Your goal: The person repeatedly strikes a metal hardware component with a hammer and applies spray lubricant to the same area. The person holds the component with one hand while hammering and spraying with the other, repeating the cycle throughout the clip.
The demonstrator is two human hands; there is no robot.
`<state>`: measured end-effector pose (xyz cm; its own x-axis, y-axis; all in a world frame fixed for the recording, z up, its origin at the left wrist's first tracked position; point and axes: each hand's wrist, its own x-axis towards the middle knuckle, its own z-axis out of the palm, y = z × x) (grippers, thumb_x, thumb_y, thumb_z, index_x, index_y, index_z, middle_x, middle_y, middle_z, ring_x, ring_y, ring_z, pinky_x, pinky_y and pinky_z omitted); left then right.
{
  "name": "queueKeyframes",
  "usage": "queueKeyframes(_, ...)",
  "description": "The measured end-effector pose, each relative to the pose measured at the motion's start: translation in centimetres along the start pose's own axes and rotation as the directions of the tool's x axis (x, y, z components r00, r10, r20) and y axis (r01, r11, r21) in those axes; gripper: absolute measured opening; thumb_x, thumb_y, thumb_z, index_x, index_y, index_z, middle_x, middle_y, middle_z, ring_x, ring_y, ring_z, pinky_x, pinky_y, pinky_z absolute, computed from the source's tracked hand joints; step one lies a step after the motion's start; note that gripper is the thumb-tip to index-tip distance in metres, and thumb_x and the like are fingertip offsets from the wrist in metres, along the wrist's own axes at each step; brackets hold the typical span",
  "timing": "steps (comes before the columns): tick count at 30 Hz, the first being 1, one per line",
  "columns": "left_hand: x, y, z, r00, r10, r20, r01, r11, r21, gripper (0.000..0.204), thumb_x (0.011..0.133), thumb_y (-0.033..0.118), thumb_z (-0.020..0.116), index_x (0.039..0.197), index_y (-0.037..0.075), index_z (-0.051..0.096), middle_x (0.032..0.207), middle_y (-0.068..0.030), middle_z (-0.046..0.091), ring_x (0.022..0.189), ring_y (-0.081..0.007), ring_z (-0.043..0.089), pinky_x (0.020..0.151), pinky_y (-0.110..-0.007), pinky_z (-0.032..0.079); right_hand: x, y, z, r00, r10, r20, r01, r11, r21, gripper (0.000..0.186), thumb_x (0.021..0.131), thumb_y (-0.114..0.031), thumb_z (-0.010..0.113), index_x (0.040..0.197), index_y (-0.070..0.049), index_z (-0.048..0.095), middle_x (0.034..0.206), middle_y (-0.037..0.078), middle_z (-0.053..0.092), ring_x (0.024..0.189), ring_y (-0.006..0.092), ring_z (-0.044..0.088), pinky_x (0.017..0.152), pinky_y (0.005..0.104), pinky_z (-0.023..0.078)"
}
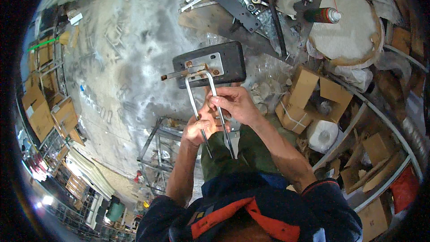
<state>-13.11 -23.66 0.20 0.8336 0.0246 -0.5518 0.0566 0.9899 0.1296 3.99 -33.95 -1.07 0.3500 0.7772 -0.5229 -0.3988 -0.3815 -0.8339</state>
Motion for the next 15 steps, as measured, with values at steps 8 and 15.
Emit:
queueKeyframes(8, -0.3, -0.9, 3.2, 0.997, -0.08, 0.004, 0.077, 0.972, 0.224, 0.081, 0.084, 0.008, 0.067, 0.159, 0.001, 0.038, 0.127, -0.0211, 0.061, 0.109, -0.0273, 0.063, 0.079, -0.032, 0.047, 1.5, -5.5, -7.7, 0.975, 0.073, 0.21, 0.018, 0.914, -0.405, 0.026, 0.094, -0.023, 0.076, 0.107, 0.0, 0.076, 0.085, 0.006, 0.075, 0.084, 0.0122, 0.069, 0.073, 0.0348, 0.055)
queueKeyframes(15, 0.8, -0.6, 2.9, 0.999, 0.016, -0.039, -0.009, 0.983, 0.181, 0.083, 0.085, 0.0, 0.062, 0.163, 0.004, 0.033, 0.128, -0.0224, 0.062, 0.114, -0.0347, 0.065, 0.102, -0.057, 0.054, 9.9, -2.2, -17.0, 0.697, -0.469, -0.543, -0.291, 0.508, -0.811, 0.044, 0.088, -0.015, 0.077, 0.128, -0.001, 0.063, 0.113, 0.018, 0.068, 0.098, 0.039, 0.067, 0.086, 0.0484, 0.054)
